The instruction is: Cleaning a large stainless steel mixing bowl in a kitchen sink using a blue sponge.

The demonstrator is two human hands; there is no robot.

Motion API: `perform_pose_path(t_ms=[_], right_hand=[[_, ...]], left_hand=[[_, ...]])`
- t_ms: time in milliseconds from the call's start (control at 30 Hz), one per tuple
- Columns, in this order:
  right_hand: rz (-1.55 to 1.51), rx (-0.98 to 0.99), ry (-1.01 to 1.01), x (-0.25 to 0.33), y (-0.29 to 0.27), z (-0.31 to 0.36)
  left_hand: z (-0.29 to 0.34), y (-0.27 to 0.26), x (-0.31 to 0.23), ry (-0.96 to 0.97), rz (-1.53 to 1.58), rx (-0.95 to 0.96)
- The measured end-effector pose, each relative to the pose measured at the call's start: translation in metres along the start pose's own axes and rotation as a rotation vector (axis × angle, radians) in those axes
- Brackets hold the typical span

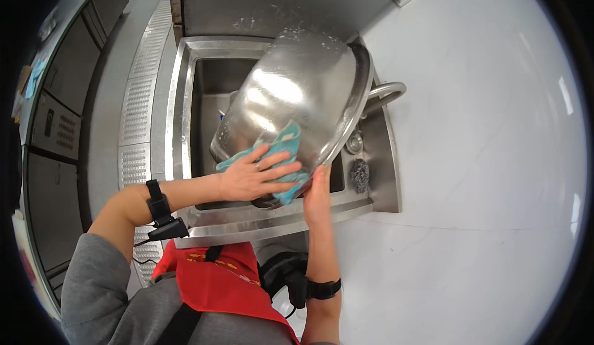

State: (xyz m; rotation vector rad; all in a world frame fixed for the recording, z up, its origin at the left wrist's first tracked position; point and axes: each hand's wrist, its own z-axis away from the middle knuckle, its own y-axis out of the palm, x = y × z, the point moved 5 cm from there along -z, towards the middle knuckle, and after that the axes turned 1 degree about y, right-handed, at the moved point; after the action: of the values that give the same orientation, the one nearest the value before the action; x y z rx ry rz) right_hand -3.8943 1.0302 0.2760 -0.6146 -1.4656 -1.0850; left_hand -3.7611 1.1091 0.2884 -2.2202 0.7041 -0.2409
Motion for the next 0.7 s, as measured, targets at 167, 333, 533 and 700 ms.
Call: perform_pose_path(t_ms=[167,333,533,700], right_hand=[[0.315,-0.034,-0.132,-0.012,0.027,0.023],[0.612,-0.121,-0.314,-0.024,0.044,0.033],[0.771,-0.143,-0.319,-0.043,0.031,0.047],[0.903,-0.023,-0.167,-0.094,0.002,0.064]], left_hand=[[0.054,0.008,0.002,0.265,-0.171,0.034],[0.047,-0.018,0.028,0.077,-0.066,0.004],[-0.065,-0.051,0.129,-0.323,0.033,0.026],[-0.14,-0.007,0.208,-0.609,0.296,0.241]])
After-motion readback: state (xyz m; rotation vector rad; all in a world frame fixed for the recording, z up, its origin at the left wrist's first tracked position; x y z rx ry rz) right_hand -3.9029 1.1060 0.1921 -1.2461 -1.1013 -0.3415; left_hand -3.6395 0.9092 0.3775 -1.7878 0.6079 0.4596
